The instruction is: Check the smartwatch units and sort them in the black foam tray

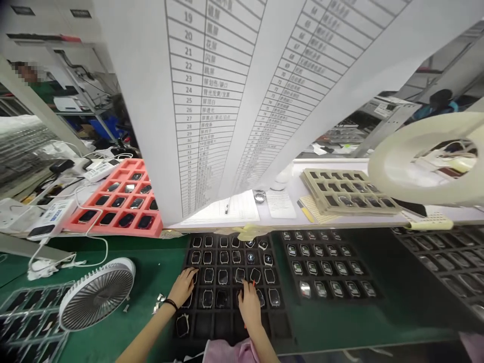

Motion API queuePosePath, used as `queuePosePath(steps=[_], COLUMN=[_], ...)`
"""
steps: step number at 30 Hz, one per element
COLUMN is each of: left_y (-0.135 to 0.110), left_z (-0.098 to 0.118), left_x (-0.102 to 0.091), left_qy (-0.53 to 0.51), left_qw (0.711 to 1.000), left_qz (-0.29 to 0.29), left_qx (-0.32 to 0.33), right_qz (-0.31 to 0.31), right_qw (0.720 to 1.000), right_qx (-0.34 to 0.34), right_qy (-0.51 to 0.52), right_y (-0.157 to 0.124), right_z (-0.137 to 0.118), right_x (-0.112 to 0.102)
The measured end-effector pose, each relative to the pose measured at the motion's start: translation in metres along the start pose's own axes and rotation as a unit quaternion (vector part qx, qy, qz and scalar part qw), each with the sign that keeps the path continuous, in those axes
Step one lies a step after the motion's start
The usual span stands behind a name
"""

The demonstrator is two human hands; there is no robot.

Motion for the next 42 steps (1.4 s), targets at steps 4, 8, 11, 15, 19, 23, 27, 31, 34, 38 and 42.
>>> queuePosePath(steps=[4, 8, 11, 15, 19, 23, 27, 31, 34, 38, 42], left_y=[0.0, 0.011, 0.021, 0.028, 0.037, 0.05, 0.056, 0.059, 0.066, 0.078, 0.086], left_z=[-0.002, -0.002, -0.001, 0.006, 0.027, 0.047, 0.058, 0.062, 0.065, 0.081, 0.102], left_x=[-0.004, -0.01, -0.013, -0.019, -0.019, -0.004, 0.009, 0.011, 0.006, 0.009, 0.027], left_qy=[-0.003, 0.01, 0.02, 0.025, 0.018, 0.018, 0.048, 0.082, 0.095, 0.094, 0.105], left_qw=[0.999, 0.998, 0.998, 0.998, 0.996, 0.992, 0.988, 0.984, 0.982, 0.979, 0.971], left_qz=[-0.038, -0.055, -0.057, -0.056, -0.049, -0.086, -0.124, -0.147, -0.158, -0.167, -0.196], left_qx=[0.011, 0.014, 0.013, 0.029, 0.066, 0.094, 0.078, 0.058, 0.049, 0.071, 0.093], right_qz=[0.002, 0.022, 0.024, 0.019, 0.007, 0.007, 0.017, 0.03, 0.035, 0.045, 0.057], right_qw=[1.0, 1.0, 0.999, 0.999, 0.999, 0.995, 0.989, 0.982, 0.978, 0.973, 0.97], right_qx=[0.004, 0.016, 0.029, 0.029, 0.008, -0.018, -0.035, -0.045, -0.051, -0.054, -0.053], right_qy=[0.003, -0.005, -0.007, 0.0, 0.047, 0.1, 0.145, 0.18, 0.198, 0.218, 0.232], right_y=[-0.008, -0.015, -0.017, -0.017, -0.018, -0.018, -0.019, -0.022, -0.024, -0.024, -0.025], right_z=[0.004, 0.013, 0.018, 0.022, 0.028, 0.035, 0.042, 0.046, 0.048, 0.049, 0.048], right_x=[-0.005, -0.01, -0.011, -0.013, -0.015, -0.016, -0.018, -0.018, -0.017, -0.016, -0.015])
Point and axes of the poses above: each hand's wrist, its own y-axis towards the middle knuckle, its own x-axis out of the palm, z = x × y, the point moved 3 cm from there along y, towards the middle knuckle, and after that the axes turned 13 degrees about x, right-handed, at the moved point
